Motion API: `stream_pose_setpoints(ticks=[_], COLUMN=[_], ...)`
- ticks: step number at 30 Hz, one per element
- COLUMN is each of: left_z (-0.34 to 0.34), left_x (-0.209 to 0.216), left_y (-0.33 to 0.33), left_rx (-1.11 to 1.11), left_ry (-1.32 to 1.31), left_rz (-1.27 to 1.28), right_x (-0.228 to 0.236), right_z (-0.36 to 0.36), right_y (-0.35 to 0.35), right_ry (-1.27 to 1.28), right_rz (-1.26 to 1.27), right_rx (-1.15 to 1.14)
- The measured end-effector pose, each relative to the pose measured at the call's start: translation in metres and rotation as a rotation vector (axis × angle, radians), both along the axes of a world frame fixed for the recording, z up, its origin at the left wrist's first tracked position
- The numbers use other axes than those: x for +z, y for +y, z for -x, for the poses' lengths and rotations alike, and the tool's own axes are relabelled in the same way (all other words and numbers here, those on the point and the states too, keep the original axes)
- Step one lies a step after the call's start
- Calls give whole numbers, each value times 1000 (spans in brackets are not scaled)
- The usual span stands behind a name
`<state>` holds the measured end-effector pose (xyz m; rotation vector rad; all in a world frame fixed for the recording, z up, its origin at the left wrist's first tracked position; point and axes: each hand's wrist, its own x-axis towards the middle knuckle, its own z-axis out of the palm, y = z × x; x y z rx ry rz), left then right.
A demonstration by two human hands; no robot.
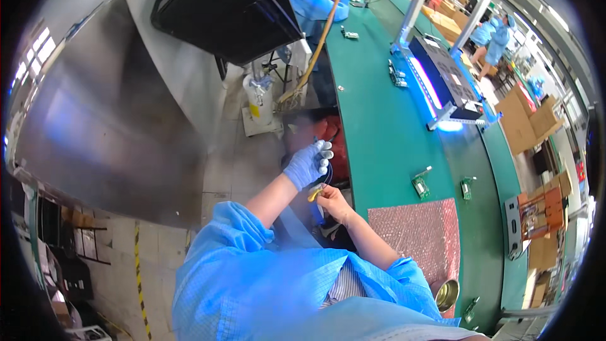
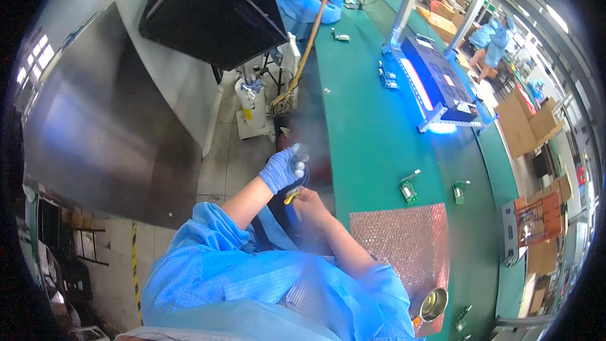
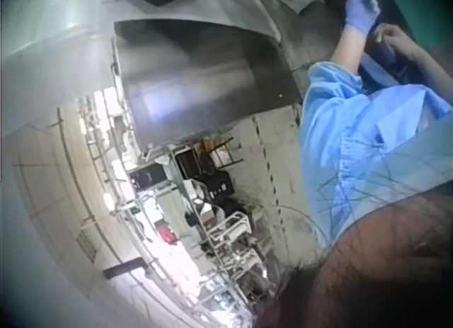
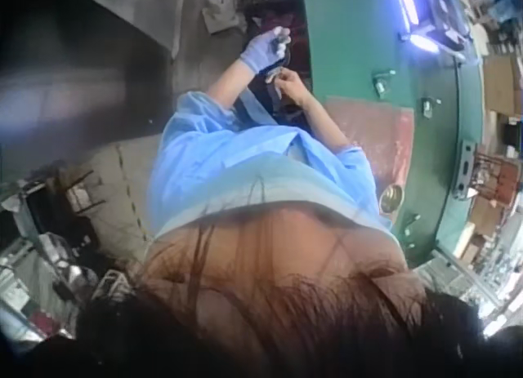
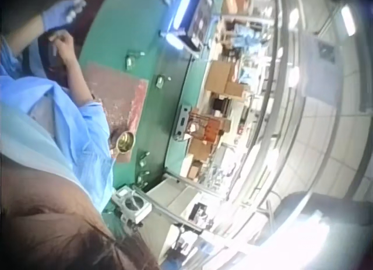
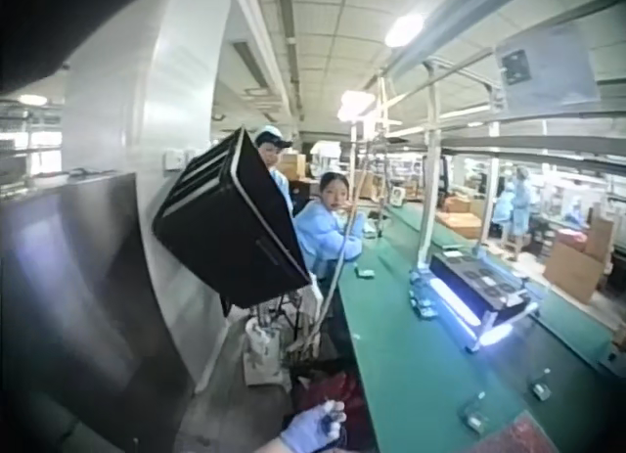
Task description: Applying a liquid coating to electronic circuit boards using a manual brush.
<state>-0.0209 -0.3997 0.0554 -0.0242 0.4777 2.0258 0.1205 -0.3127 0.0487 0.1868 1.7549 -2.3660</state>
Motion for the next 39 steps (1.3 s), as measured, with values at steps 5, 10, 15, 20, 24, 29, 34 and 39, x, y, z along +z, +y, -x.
stream_pose_setpoints(ticks=[5, 10, 15, 20, 24, 29, 34, 39], left_z=[-5, -55, -73, -83, -83, -76, -73, -63], left_x=[7, 19, 3, 4, 8, 28, 47, 68], left_y=[-30, -54, -63, -69, -68, -65, -70, -77], left_rx=[246, -84, 256, 176, 287, 178, -290, -519], left_ry=[546, 576, 647, 833, 933, 739, 1016, 1225], left_rz=[868, 643, 699, 855, 756, 591, 564, 682], right_x=[-17, -23, 7, 4, -2, 20, 28, 34], right_z=[19, 36, 24, 11, 3, -9, -10, 4], right_y=[-3, -3, -31, -41, -34, -6, 10, 14], right_ry=[119, 91, 173, 154, 170, 263, 390, 308], right_rz=[-203, -494, -740, -767, -738, -883, -317, -417], right_rx=[-234, -578, -489, -504, -453, -328, 91, 288])
